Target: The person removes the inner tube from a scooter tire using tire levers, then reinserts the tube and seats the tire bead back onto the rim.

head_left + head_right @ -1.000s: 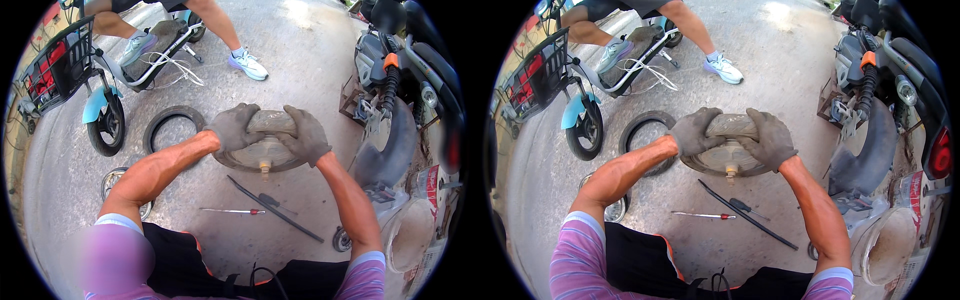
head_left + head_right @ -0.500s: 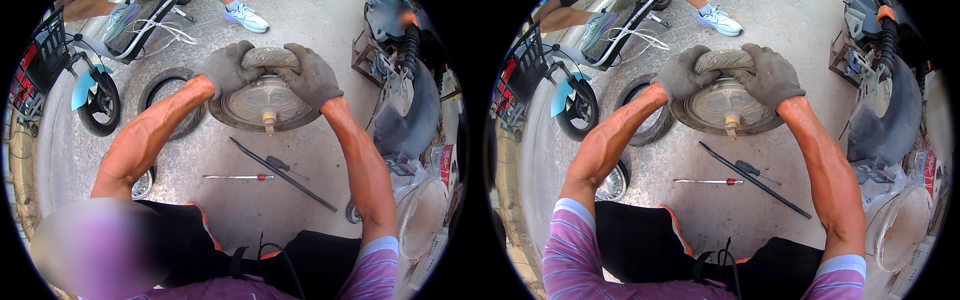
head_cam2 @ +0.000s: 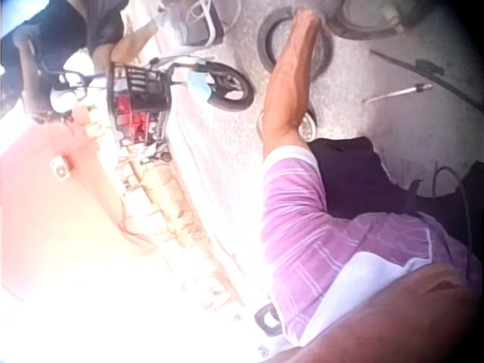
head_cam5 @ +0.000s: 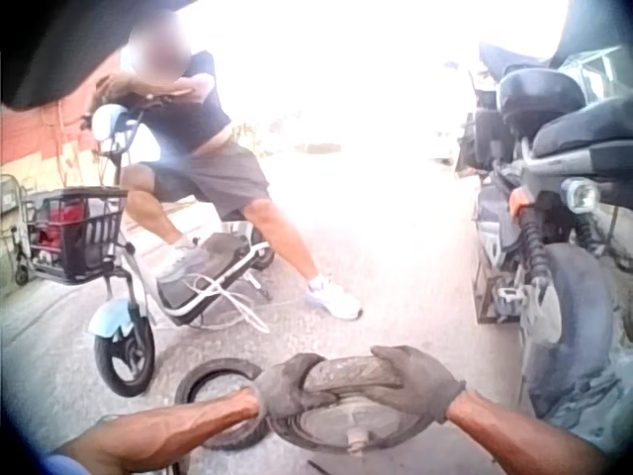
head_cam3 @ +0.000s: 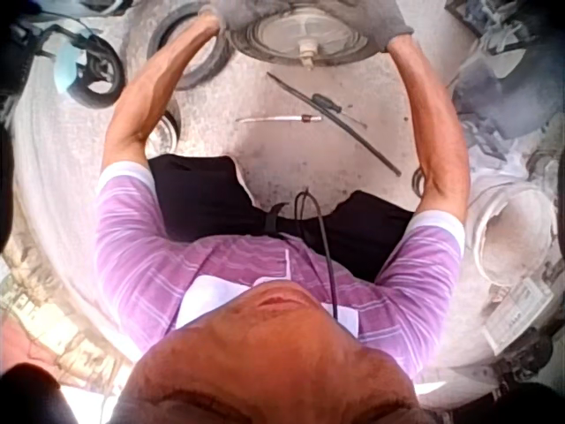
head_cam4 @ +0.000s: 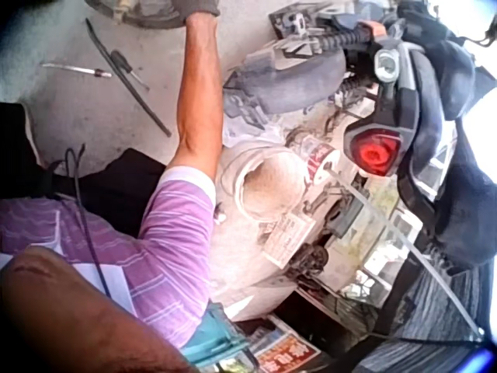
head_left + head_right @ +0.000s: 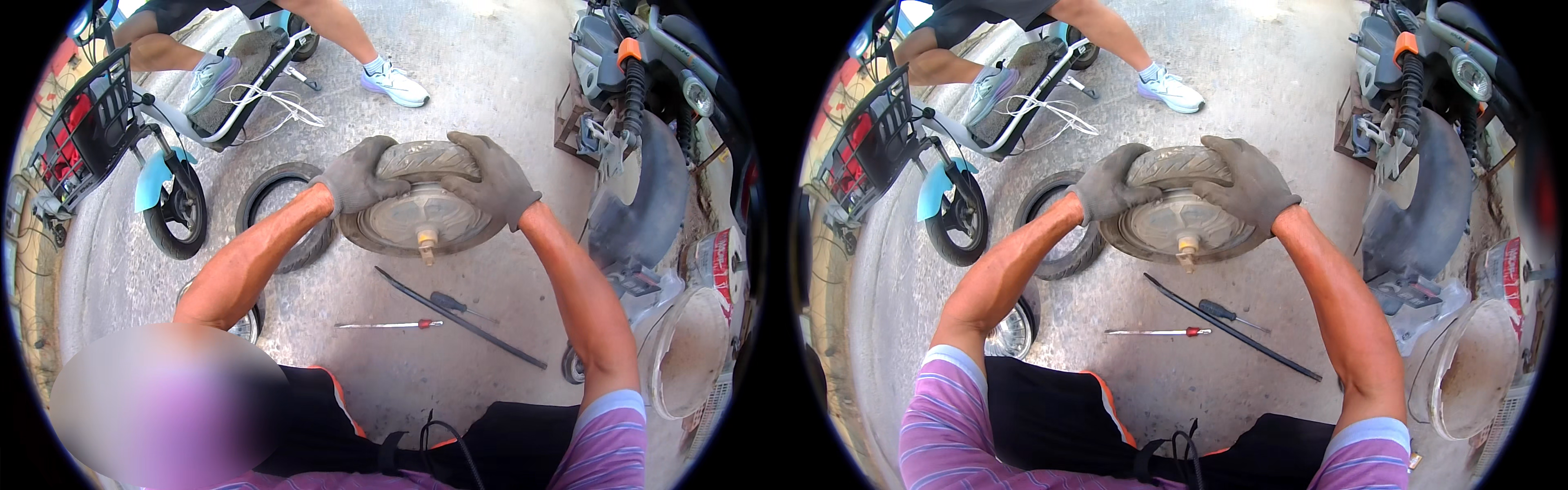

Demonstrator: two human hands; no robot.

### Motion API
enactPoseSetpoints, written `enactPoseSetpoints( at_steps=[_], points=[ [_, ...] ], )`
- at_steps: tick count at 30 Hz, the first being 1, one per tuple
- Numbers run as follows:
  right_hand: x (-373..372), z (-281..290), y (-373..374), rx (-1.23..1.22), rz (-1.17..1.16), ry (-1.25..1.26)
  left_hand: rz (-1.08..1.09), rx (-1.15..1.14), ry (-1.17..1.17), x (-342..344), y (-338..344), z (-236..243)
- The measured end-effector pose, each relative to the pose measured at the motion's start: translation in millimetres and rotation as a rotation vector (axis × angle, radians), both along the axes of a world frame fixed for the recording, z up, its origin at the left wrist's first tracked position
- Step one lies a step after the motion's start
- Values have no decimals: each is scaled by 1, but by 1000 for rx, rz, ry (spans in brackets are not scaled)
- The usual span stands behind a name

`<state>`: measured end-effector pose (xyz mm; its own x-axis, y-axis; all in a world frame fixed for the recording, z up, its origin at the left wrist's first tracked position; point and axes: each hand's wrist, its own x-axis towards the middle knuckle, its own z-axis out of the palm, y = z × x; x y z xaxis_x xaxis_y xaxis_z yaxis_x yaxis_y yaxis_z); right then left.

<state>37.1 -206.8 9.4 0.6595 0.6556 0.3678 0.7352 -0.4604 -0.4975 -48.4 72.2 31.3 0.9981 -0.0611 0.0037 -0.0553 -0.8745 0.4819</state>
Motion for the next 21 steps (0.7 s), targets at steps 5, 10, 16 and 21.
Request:
enactPoseSetpoints(
  at_steps=[5,10,16,21],
  points=[
    [-2,-9,5,8,-85,-10,-50,50,-35,5,-15,17],
    [2,-9,13,4,-99,-40,-33,134,-4,17,-22,21],
    [0,-9,25,-11,-190,-53,49,120,-91,24,-20,6],
    [-2,-10,33,-45,-262,-63,125,97,-47,25,-28,13]
  ],
)
